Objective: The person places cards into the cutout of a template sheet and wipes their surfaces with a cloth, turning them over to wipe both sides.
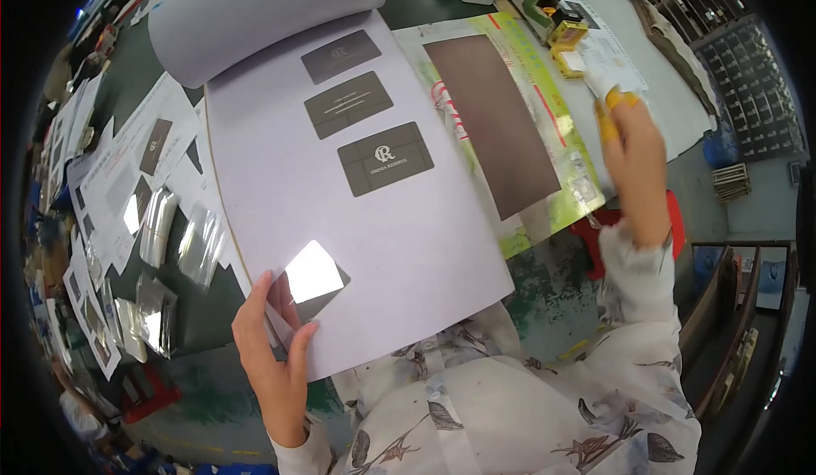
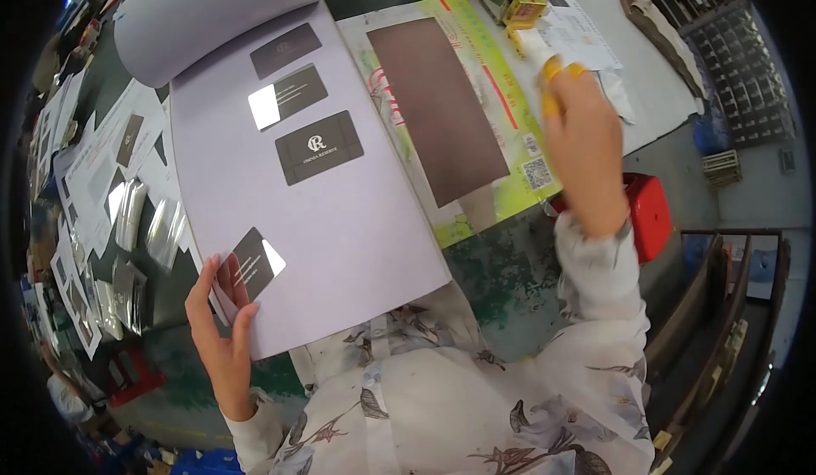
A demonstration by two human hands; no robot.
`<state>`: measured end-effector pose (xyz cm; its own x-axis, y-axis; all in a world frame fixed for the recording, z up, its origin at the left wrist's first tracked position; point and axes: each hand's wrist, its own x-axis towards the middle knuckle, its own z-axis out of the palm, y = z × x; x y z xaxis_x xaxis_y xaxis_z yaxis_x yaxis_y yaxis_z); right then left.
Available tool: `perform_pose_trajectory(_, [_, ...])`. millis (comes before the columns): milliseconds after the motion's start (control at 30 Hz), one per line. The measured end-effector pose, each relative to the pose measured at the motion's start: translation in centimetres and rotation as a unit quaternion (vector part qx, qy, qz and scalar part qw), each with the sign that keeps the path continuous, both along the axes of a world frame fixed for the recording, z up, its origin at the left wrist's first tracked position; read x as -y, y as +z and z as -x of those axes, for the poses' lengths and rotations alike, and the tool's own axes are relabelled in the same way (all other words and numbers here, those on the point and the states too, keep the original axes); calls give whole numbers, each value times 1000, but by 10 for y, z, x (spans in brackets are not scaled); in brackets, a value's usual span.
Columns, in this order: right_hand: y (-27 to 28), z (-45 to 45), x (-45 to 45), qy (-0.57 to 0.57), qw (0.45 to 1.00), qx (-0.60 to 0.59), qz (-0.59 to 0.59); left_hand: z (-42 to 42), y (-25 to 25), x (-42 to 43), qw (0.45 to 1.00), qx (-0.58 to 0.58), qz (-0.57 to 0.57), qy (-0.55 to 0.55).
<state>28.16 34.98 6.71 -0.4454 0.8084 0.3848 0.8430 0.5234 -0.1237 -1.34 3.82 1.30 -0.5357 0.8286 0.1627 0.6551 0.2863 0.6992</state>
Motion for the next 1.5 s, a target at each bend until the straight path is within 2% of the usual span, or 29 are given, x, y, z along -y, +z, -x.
perform_pose_trajectory(67, [-2,-14,-35,-37,999,6,-36,2,-2,2,1000,-8,4,2])
perform_pose_trajectory(133, [-9,-25,-62,-80,992,101,-15,6,0,1,1000,-10,2,2])
perform_pose_trajectory(167, [-14,-26,-72,-77,992,99,-14,7,1,0,1000,-13,3,6])
perform_pose_trajectory(233, [-26,-25,-89,-58,984,169,-3,9,3,-2,1000,-19,-22,-10])
perform_pose_trajectory(300, [-43,-29,-114,-39,977,206,-47,7,1,-1,997,-52,-53,-29])
perform_pose_trajectory(433, [-67,-42,-152,-52,964,259,-15,-5,3,15,995,57,-56,-59])
perform_pose_trajectory(500, [-66,-47,-154,-50,961,269,-30,-3,2,20,997,34,-31,-69])
perform_pose_trajectory(600, [-46,-35,-127,-46,965,237,-101,-1,-4,25,997,51,-35,-49])
perform_pose_trajectory(667, [-22,-4,-60,18,990,113,-78,-3,-9,30,996,77,-35,-35])
perform_pose_trajectory(700, [-17,11,-22,123,989,77,-40,-2,-10,32,996,70,-30,-35])
perform_pose_trajectory(767, [-23,44,55,313,948,-5,57,-3,-12,33,997,65,-20,-39])
perform_pose_trajectory(800, [-33,56,84,389,920,-6,40,-4,-12,33,996,80,-25,-30])
perform_pose_trajectory(900, [-31,80,127,513,850,18,116,-3,-11,32,995,89,-22,-23])
perform_pose_trajectory(1033, [-40,90,139,534,836,31,125,-3,-13,34,995,90,-18,-23])
perform_pose_trajectory(1100, [-42,104,135,513,854,38,73,-4,-13,34,996,90,-19,-19])
perform_pose_trajectory(1267, [-50,108,136,513,857,35,37,-1,-16,34,996,73,-39,-38])
perform_pose_trajectory(1333, [-41,93,148,537,835,53,107,-2,-17,33,995,80,-42,-34])
perform_pose_trajectory(1367, [-40,93,146,539,833,58,106,-2,-18,34,995,83,-45,-31])
perform_pose_trajectory(1500, [-47,109,135,494,866,50,54,1,-17,32,995,74,-45,-46])
